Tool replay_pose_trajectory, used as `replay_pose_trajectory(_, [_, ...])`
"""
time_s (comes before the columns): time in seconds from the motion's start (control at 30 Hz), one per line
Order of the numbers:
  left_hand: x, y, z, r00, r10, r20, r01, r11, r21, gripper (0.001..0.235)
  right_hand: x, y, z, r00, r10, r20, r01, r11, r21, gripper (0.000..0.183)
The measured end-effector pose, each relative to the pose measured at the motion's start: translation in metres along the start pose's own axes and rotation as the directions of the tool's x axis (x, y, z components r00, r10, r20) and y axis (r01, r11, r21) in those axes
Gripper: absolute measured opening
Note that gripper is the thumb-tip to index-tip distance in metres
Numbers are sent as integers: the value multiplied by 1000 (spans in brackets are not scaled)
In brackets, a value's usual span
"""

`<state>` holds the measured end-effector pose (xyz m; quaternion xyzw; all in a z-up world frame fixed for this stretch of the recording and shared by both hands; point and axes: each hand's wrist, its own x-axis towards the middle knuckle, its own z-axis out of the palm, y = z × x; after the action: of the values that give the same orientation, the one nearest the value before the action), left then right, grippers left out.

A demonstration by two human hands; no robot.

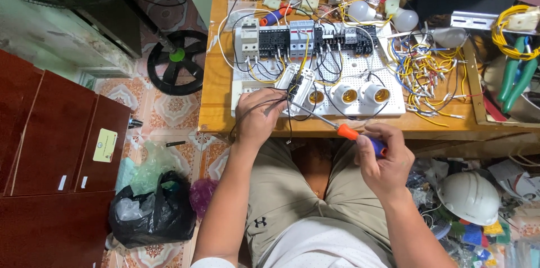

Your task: The person strips a black wire with a screwdriver, then connects it to a white switch module on a breadboard. They continue to route and secure wires to the switch and nearby components, adjusting connections by hand.

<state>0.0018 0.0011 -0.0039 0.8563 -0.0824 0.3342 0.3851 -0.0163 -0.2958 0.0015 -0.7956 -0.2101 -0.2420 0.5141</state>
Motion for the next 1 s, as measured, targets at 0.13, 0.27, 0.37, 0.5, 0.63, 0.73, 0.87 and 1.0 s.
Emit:
replay_pose_trajectory(0.13, [1, -1, 0, 1000, -1, 7, 1, 1000, 3, 8, 13, -30, 1, 998, -67, 16, 66, 997, 36, 32])
replay_pose_trajectory(0.27, [-1, -2, 2, 1000, 4, 1, -4, 1000, -2, 10, 5, -22, 2, 999, -29, -14, 29, 1000, 4, 22])
replay_pose_trajectory(0.37, [0, -3, 2, 1000, 4, 2, -4, 1000, 2, 10, 13, -28, -1, 998, -53, 16, 54, 997, -54, 25])
replay_pose_trajectory(0.5, [-2, -7, 5, 1000, 1, 15, -1, 1000, 14, 9, 11, -30, -3, 995, -97, 16, 99, 984, -146, 19])
replay_pose_trajectory(0.63, [-1, -2, 2, 1000, 9, 20, -10, 1000, 24, 11, 3, -13, -2, 1000, 26, 9, -25, 993, -113, 8])
replay_pose_trajectory(0.73, [-2, -3, 2, 999, -18, 33, 17, 999, 27, 11, 15, -35, -7, 994, 65, 87, -58, 995, -79, 29])
replay_pose_trajectory(0.87, [-1, -5, 4, 999, -8, 41, 7, 999, 37, 10, 19, -39, -10, 996, -46, 82, 56, 990, -129, 22])
replay_pose_trajectory(1.0, [3, 0, 2, 999, -10, 45, 8, 998, 56, 11, 7, -12, -8, 997, 16, 76, -3, 984, -176, 15])
